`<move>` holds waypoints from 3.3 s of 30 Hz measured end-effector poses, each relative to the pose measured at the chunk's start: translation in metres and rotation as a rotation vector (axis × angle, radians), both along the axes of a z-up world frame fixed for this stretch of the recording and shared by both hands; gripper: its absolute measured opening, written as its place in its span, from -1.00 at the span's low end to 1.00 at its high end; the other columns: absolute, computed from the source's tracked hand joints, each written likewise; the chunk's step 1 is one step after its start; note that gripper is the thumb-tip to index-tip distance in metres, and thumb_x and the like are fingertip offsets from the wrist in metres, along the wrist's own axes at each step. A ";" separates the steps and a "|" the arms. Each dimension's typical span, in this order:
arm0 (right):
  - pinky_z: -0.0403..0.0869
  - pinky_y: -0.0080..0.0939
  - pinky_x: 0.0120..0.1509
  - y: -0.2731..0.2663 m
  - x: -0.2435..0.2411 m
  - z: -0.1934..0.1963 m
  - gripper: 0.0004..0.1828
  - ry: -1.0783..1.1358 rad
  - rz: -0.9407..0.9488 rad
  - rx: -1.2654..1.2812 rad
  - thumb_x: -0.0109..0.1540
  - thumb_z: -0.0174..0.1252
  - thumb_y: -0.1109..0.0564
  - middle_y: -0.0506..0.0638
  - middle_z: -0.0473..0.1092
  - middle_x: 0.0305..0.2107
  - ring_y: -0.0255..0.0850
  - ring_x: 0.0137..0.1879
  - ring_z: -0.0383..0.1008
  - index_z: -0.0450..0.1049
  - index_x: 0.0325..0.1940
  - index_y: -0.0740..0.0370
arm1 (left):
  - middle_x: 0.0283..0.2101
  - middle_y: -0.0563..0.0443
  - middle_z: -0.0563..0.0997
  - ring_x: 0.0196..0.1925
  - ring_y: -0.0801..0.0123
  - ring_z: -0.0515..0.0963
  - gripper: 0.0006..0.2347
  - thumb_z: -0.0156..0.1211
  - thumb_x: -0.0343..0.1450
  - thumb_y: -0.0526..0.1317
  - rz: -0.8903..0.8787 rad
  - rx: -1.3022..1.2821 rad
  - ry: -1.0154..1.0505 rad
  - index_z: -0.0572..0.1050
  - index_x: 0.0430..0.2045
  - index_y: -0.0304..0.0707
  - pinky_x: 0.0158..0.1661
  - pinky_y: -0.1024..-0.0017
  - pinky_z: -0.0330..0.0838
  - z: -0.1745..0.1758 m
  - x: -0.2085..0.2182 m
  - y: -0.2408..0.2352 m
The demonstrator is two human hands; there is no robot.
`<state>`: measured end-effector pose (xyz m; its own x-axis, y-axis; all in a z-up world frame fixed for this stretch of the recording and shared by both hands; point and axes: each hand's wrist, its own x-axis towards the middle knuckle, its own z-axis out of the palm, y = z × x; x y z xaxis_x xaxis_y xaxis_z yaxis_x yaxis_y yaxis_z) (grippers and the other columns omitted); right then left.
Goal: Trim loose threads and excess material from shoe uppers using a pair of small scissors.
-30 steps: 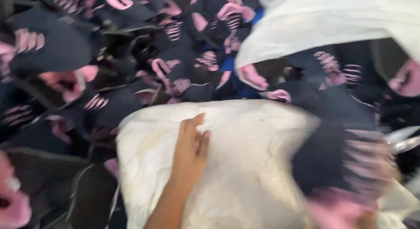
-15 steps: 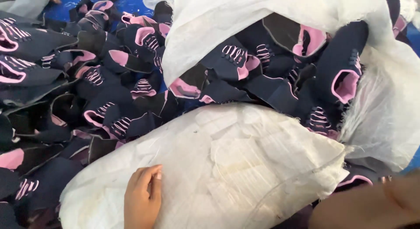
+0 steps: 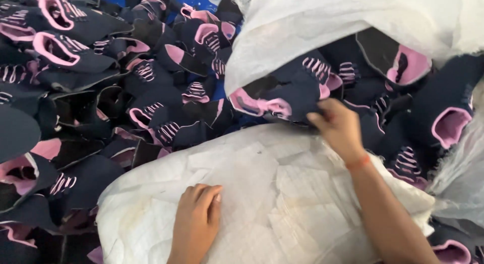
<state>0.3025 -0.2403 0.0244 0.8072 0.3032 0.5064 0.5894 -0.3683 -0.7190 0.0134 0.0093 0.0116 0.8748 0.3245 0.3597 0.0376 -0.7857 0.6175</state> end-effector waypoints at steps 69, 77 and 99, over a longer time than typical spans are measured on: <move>0.48 -0.26 -0.21 0.033 -0.177 0.009 -0.60 0.230 0.421 -0.179 0.17 0.32 0.20 0.00 0.48 0.00 -0.19 -0.21 0.54 0.50 0.09 0.11 | -0.20 0.09 0.52 -0.09 0.27 0.51 -0.94 0.24 0.32 -0.33 -0.332 0.390 -0.171 0.56 -0.39 -0.22 -0.05 0.27 0.37 0.052 0.011 -0.032; 0.50 -0.26 -0.11 0.033 -0.180 0.018 -0.59 0.168 0.452 -0.171 0.18 0.31 0.21 0.01 0.46 0.01 -0.17 -0.11 0.56 0.48 0.12 0.12 | -0.30 0.05 0.52 -0.22 0.20 0.56 -0.89 0.20 0.29 -0.44 -0.249 0.147 -0.246 0.48 -0.40 -0.24 -0.20 0.25 0.39 0.044 0.013 -0.035; 0.46 -0.14 -0.32 0.059 -0.160 0.112 -0.64 -0.445 0.592 -0.789 0.10 0.29 -0.03 -0.05 0.45 -0.42 -0.14 -0.35 0.52 0.48 -0.12 0.17 | -0.32 -0.14 0.47 -0.34 0.06 0.54 -0.81 0.09 0.34 -0.60 -0.115 -0.274 -0.381 0.34 -0.31 -0.36 -0.30 0.28 0.44 0.028 0.013 -0.032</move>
